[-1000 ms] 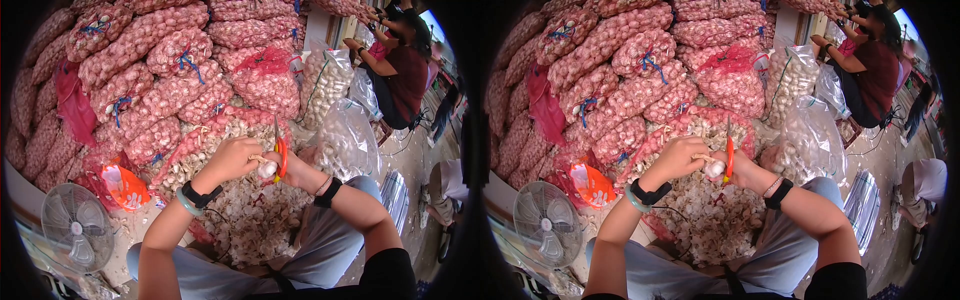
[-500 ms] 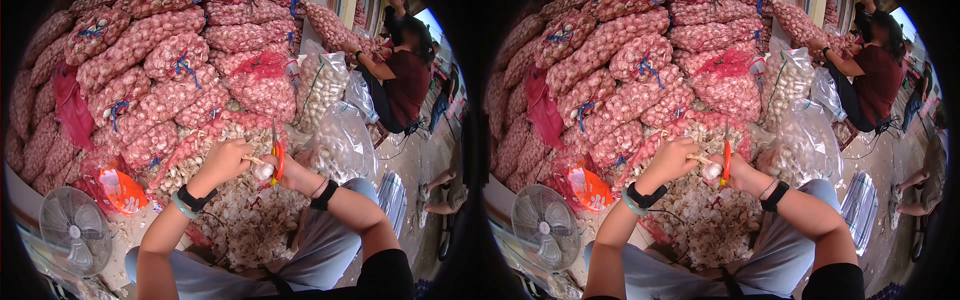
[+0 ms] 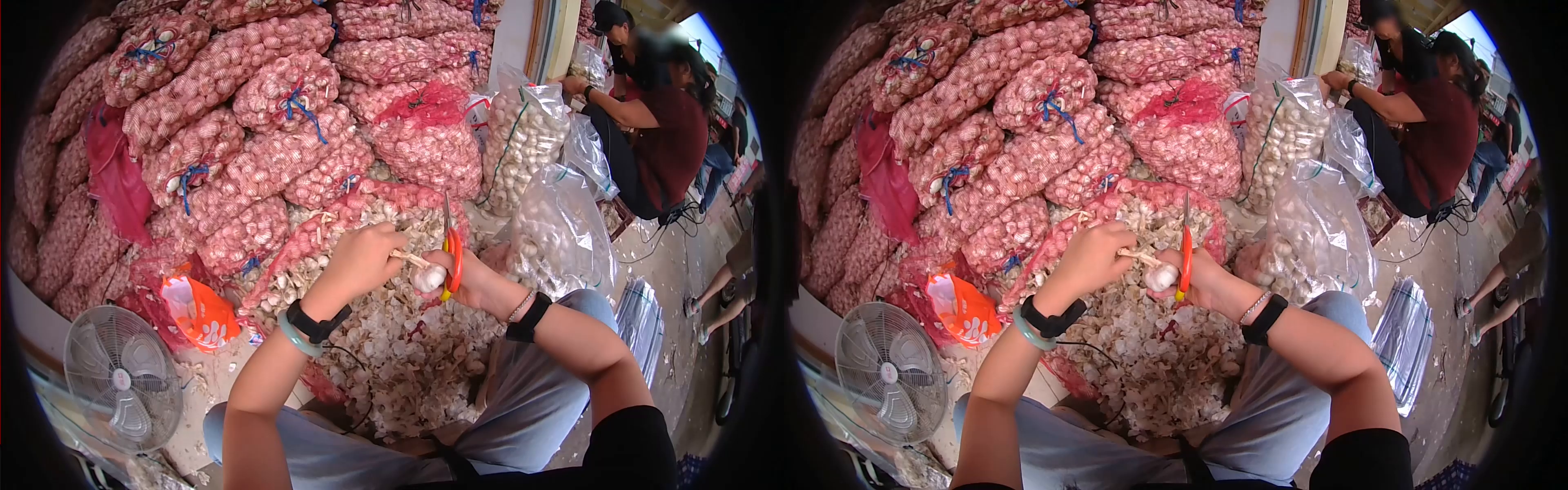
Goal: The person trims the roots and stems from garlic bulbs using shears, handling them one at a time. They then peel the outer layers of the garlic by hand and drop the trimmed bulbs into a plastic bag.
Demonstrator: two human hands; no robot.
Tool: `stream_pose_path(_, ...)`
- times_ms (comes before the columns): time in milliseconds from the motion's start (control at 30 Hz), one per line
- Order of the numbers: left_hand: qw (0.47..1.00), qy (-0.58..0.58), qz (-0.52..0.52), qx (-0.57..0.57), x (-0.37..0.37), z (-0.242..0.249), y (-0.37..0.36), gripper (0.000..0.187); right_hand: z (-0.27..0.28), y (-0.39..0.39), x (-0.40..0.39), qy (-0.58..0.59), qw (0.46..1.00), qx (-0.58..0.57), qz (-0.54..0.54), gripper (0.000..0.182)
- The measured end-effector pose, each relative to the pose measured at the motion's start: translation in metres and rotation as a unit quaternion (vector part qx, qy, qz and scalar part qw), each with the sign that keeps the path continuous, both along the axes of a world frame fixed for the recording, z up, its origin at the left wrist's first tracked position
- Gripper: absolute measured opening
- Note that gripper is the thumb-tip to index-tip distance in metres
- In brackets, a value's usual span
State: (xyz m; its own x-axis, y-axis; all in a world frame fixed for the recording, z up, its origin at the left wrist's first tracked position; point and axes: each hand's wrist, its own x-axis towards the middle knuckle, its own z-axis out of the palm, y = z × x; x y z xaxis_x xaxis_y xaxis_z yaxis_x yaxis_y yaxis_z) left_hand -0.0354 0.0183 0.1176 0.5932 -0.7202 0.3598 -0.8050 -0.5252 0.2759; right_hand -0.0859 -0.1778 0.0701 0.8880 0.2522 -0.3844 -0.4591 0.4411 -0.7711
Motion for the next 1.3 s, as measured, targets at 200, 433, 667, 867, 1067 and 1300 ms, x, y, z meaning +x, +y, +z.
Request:
stream_pose_path(200, 0.999, -0.022, 0.025, -0.011, 0.004, 0.003, 0.003, 0.012, 0.004, -0.001, -0.001, 0.008, 1.0, -0.001, -0.025, 0.026)
stream_pose_path(433, 0.997, -0.025, 0.073, -0.031, 0.008, 0.005, 0.007, 0.009, -0.003, -0.007, 0.003, -0.006, 0.998, -0.022, -0.06, 0.026)
stream_pose_path(667, 0.993, 0.004, 0.114, -0.025, 0.01, 0.006, 0.009, 0.01, -0.001, -0.008, 0.003, 0.002, 0.997, -0.021, -0.073, 0.026)
stream_pose_path(867, 0.987, -0.004, 0.163, -0.007, 0.014, 0.002, 0.013, 0.011, 0.001, -0.007, 0.003, 0.002, 0.996, -0.033, -0.077, 0.028)
stream_pose_path(1067, 0.98, 0.007, 0.198, 0.02, 0.019, 0.001, 0.017, 0.014, -0.001, -0.01, 0.005, 0.0, 0.997, -0.016, -0.072, 0.029)
stream_pose_path(1300, 0.961, 0.034, 0.239, 0.132, 0.021, 0.001, 0.02, 0.019, 0.006, -0.006, 0.003, 0.019, 0.994, -0.021, -0.108, 0.026)
